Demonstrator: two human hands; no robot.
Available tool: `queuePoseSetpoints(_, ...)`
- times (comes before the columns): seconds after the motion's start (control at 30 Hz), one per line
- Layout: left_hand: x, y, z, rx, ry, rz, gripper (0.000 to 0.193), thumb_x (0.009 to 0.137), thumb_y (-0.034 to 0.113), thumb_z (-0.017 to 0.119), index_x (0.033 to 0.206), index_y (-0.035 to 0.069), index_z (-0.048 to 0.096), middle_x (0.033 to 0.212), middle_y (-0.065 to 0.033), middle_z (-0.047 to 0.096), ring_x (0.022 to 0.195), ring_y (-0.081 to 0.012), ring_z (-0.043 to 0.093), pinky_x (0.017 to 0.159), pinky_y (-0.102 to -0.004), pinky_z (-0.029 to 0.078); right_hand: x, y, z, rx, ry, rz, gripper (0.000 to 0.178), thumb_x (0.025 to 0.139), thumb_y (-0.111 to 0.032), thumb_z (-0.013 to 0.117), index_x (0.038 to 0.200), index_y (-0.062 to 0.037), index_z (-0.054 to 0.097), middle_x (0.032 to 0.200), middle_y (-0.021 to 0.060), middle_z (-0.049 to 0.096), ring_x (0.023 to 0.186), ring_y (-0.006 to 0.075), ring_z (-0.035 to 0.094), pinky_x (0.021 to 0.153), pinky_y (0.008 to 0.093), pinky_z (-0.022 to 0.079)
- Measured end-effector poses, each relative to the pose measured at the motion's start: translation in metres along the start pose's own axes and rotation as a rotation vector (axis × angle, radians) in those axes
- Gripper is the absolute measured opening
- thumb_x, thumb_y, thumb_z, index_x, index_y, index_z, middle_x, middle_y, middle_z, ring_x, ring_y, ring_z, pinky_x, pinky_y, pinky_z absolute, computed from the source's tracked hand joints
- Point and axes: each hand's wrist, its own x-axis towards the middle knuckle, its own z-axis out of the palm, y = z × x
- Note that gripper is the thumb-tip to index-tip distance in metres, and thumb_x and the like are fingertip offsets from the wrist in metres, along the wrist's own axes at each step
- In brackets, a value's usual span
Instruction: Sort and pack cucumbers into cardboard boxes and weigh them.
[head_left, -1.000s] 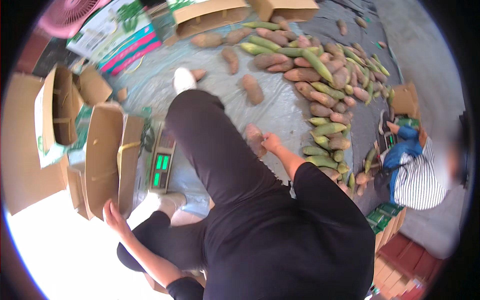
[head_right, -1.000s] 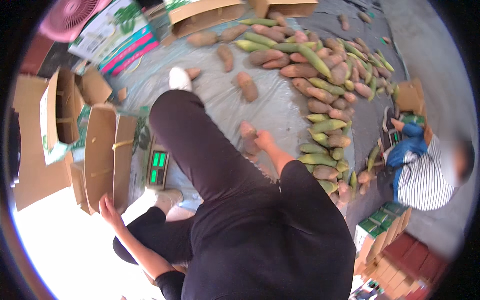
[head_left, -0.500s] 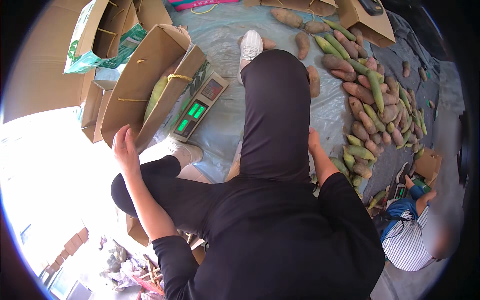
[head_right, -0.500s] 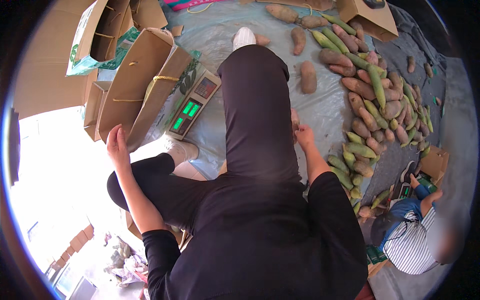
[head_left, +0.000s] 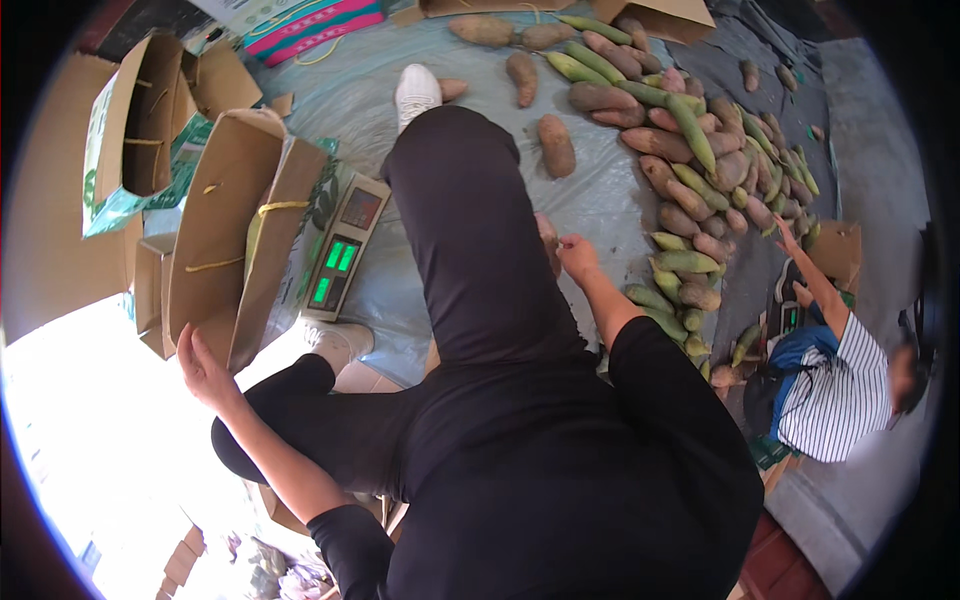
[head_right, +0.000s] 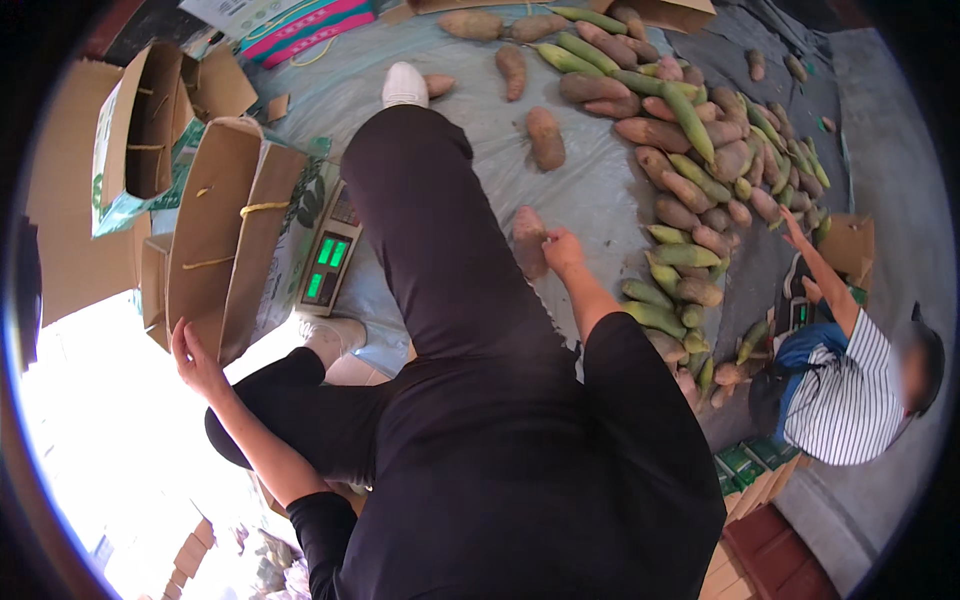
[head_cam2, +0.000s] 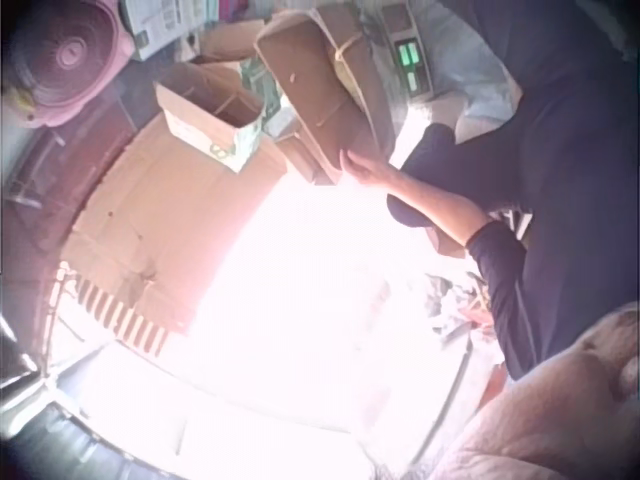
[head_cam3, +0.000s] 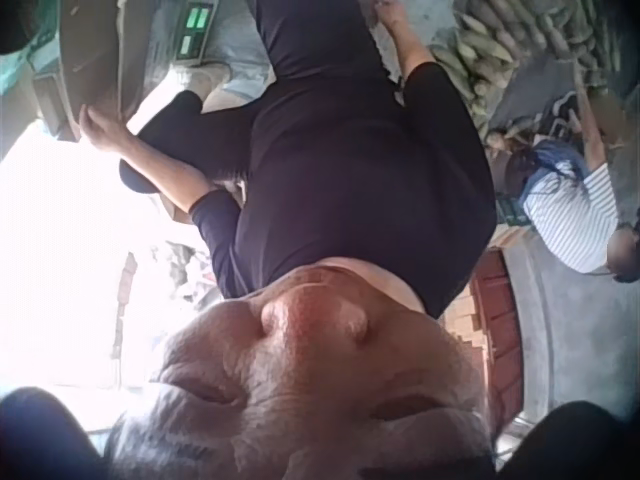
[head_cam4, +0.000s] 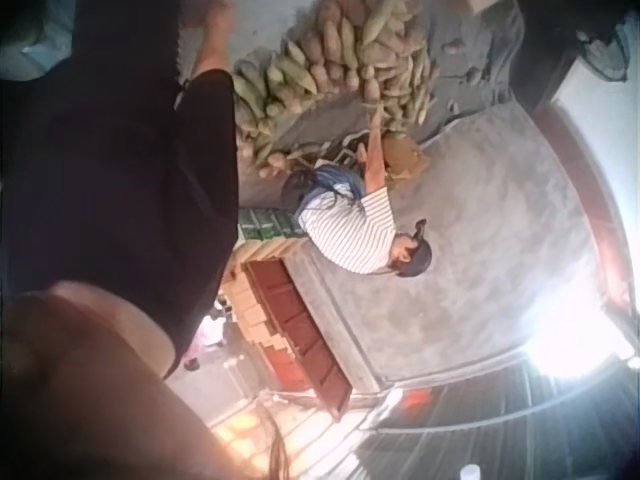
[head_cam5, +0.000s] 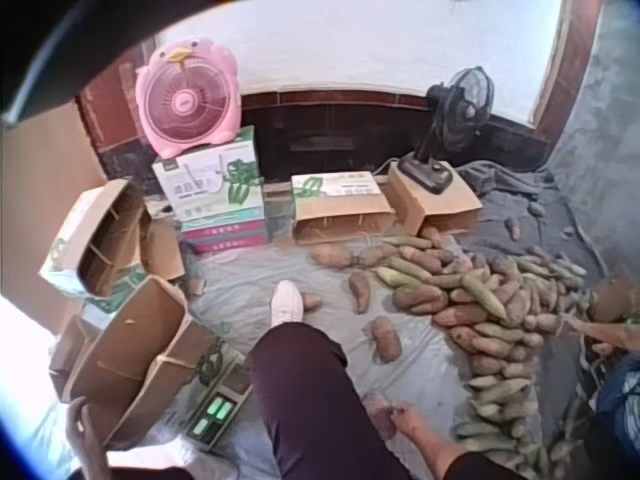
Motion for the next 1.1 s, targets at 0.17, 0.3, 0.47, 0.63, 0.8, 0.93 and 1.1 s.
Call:
queuePoseSetpoints(0.17, -0.001, 0.006, 0.006, 0.009, 0.011, -0.006, 0.026, 0.092, 0.025, 0.052, 0.108, 0.007, 0.062, 0.106, -0.0073, 0.062, 0.098, -0.0181, 0.057, 0.086, -0.0295, 0.044, 0.005, 0.017, 0.002, 0.021, 0.04, 0.018, 0.032, 0.07, -0.016, 0.065, 0.1, -0.0065, 0.063, 0.091, 0.0129, 0.064, 0.087, 0.0273, 0.062, 0.077, 0.0352, 0.048)
queuePoseSetpoints(0.3, 0.001, 0.002, 0.008, 0.037, -0.028, -0.005, 0.027, 0.092, 0.026, 0.052, 0.108, 0.007, 0.063, 0.108, -0.0068, 0.062, 0.101, -0.0188, 0.056, 0.087, -0.0309, 0.044, 0.0, 0.03, 0.003, -0.014, 0.039, 0.049, 0.031, 0.07, -0.018, 0.066, 0.099, -0.0078, 0.063, 0.093, 0.0113, 0.065, 0.088, 0.0277, 0.061, 0.077, 0.0363, 0.048)
queuePoseSetpoints(0.47, 0.004, 0.001, 0.012, 0.03, -0.029, 0.03, 0.028, 0.092, 0.025, 0.053, 0.108, 0.004, 0.062, 0.107, -0.0086, 0.062, 0.1, -0.0189, 0.057, 0.087, -0.0297, 0.045, -0.006, 0.071, -0.008, -0.103, -0.059, 0.055, 0.031, 0.071, -0.019, 0.066, 0.1, -0.0093, 0.063, 0.097, 0.0122, 0.064, 0.093, 0.0293, 0.06, 0.08, 0.0377, 0.048)
queuePoseSetpoints(0.63, 0.009, -0.017, 0.003, 0.056, -0.013, 0.017, 0.03, 0.093, 0.027, 0.05, 0.11, 0.005, 0.061, 0.109, -0.0097, 0.061, 0.102, -0.0208, 0.056, 0.088, -0.0311, 0.044, -0.015, 0.093, -0.03, -0.279, -0.132, 0.021, 0.032, 0.071, -0.021, 0.066, 0.101, -0.0096, 0.063, 0.101, 0.0142, 0.063, 0.098, 0.0302, 0.059, 0.085, 0.0377, 0.046)
queuePoseSetpoints(0.8, 0.01, -0.025, 0.012, 0.033, -0.038, 0.037, 0.03, 0.093, 0.027, 0.05, 0.11, 0.004, 0.06, 0.109, -0.0099, 0.061, 0.101, -0.0203, 0.056, 0.087, -0.0302, 0.044, -0.011, 0.082, -0.032, -0.115, -0.077, 0.221, 0.036, 0.071, -0.023, 0.067, 0.103, -0.0069, 0.062, 0.103, 0.0142, 0.063, 0.1, 0.0292, 0.059, 0.087, 0.037, 0.045)
queuePoseSetpoints(0.93, 0.009, -0.023, 0.015, 0.008, -0.034, 0.047, 0.029, 0.093, 0.025, 0.05, 0.11, 0.004, 0.06, 0.108, -0.0099, 0.061, 0.101, -0.0198, 0.057, 0.086, -0.0298, 0.044, 0.01, 0.056, -0.018, -0.088, -0.06, 0.093, 0.037, 0.071, -0.024, 0.067, 0.103, -0.006, 0.062, 0.102, 0.0145, 0.063, 0.098, 0.0289, 0.059, 0.085, 0.0364, 0.046)
queuePoseSetpoints(1.1, 0.008, -0.017, 0.013, 0.016, -0.021, 0.002, 0.029, 0.093, 0.023, 0.049, 0.111, 0.003, 0.059, 0.108, -0.0102, 0.062, 0.099, -0.0194, 0.058, 0.086, -0.0296, 0.045, 0.033, 0.001, -0.01, 0.02, -0.046, 0.031, 0.041, 0.071, -0.026, 0.069, 0.105, -0.0049, 0.061, 0.1, 0.0155, 0.064, 0.095, 0.0279, 0.06, 0.084, 0.0355, 0.046)
